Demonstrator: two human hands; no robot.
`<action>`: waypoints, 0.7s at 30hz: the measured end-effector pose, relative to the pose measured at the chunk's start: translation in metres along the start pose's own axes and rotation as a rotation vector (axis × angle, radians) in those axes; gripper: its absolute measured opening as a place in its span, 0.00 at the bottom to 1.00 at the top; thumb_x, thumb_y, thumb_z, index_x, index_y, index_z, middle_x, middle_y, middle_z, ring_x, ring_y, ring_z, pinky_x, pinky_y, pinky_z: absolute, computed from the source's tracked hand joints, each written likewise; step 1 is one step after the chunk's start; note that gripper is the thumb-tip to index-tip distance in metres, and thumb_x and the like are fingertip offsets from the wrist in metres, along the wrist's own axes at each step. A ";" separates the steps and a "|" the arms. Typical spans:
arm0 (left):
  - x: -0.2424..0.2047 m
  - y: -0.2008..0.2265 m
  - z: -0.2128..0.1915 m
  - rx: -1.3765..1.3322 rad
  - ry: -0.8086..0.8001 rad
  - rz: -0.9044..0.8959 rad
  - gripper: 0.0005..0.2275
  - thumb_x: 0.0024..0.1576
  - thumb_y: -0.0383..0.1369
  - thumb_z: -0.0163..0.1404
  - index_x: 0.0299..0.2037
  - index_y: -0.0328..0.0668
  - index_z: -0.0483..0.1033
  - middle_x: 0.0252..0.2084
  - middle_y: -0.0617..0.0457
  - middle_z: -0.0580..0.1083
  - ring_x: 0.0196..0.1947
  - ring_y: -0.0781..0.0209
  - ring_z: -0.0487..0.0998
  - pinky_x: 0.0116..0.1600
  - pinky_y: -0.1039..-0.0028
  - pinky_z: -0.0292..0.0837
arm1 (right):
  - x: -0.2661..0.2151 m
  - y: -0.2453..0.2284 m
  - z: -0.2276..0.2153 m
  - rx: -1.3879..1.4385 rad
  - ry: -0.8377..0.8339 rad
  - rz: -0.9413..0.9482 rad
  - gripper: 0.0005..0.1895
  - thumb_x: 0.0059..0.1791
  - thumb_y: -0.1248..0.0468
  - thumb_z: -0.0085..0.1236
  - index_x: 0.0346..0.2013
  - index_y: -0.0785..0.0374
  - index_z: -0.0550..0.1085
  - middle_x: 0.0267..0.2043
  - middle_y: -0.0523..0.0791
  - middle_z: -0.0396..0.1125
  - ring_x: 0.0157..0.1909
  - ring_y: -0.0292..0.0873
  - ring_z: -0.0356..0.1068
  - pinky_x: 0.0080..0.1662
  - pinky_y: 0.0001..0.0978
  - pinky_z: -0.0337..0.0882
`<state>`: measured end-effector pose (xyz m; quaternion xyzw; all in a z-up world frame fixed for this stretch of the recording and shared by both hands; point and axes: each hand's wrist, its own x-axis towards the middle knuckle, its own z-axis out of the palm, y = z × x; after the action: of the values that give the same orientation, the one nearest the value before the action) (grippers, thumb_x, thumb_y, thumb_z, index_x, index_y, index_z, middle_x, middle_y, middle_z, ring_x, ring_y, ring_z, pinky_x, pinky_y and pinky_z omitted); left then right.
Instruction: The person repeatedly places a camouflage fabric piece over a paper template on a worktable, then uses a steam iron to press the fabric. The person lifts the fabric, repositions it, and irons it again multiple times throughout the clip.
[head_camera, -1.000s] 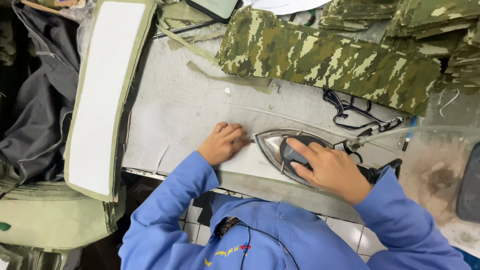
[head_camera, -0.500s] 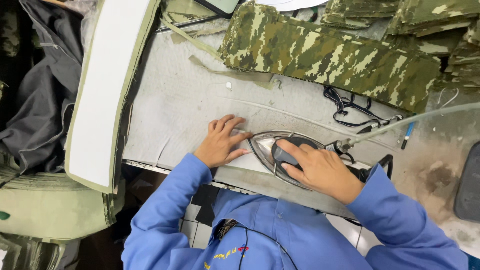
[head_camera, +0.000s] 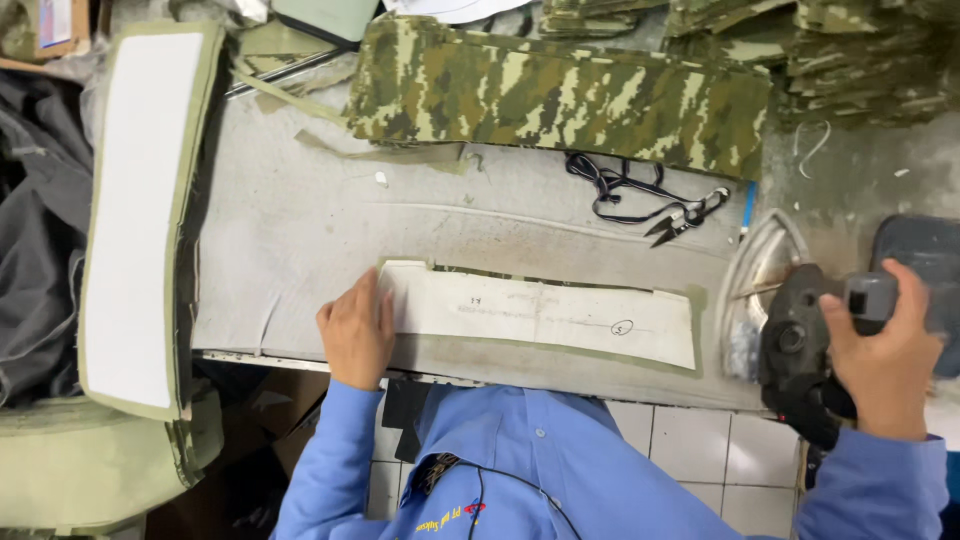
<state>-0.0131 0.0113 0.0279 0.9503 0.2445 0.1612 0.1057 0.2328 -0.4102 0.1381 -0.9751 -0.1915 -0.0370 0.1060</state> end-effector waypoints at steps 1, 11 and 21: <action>-0.006 0.001 0.003 0.016 0.027 -0.050 0.09 0.54 0.34 0.44 0.42 0.43 0.70 0.39 0.54 0.73 0.35 0.60 0.73 0.41 0.71 0.56 | 0.002 0.005 -0.001 -0.077 0.072 0.072 0.30 0.48 0.56 0.52 0.60 0.69 0.59 0.47 0.62 0.64 0.36 0.68 0.64 0.34 0.51 0.61; -0.008 0.000 0.018 -0.256 -0.003 -0.322 0.13 0.54 0.35 0.45 0.42 0.33 0.71 0.36 0.44 0.71 0.38 0.50 0.70 0.43 0.64 0.65 | -0.021 0.019 0.064 -0.038 0.279 -0.093 0.11 0.46 0.64 0.56 0.43 0.62 0.74 0.42 0.50 0.60 0.42 0.50 0.57 0.45 0.42 0.54; -0.002 0.012 -0.013 -0.720 0.055 -0.564 0.08 0.55 0.31 0.49 0.41 0.36 0.73 0.35 0.42 0.72 0.40 0.53 0.73 0.43 0.67 0.68 | -0.032 -0.040 0.133 0.429 -0.088 -0.028 0.23 0.37 0.54 0.61 0.38 0.61 0.64 0.45 0.49 0.54 0.44 0.53 0.60 0.46 0.39 0.59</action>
<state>-0.0144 0.0018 0.0426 0.7446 0.4250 0.2261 0.4625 0.1921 -0.3566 0.0123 -0.9282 -0.2128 0.0458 0.3018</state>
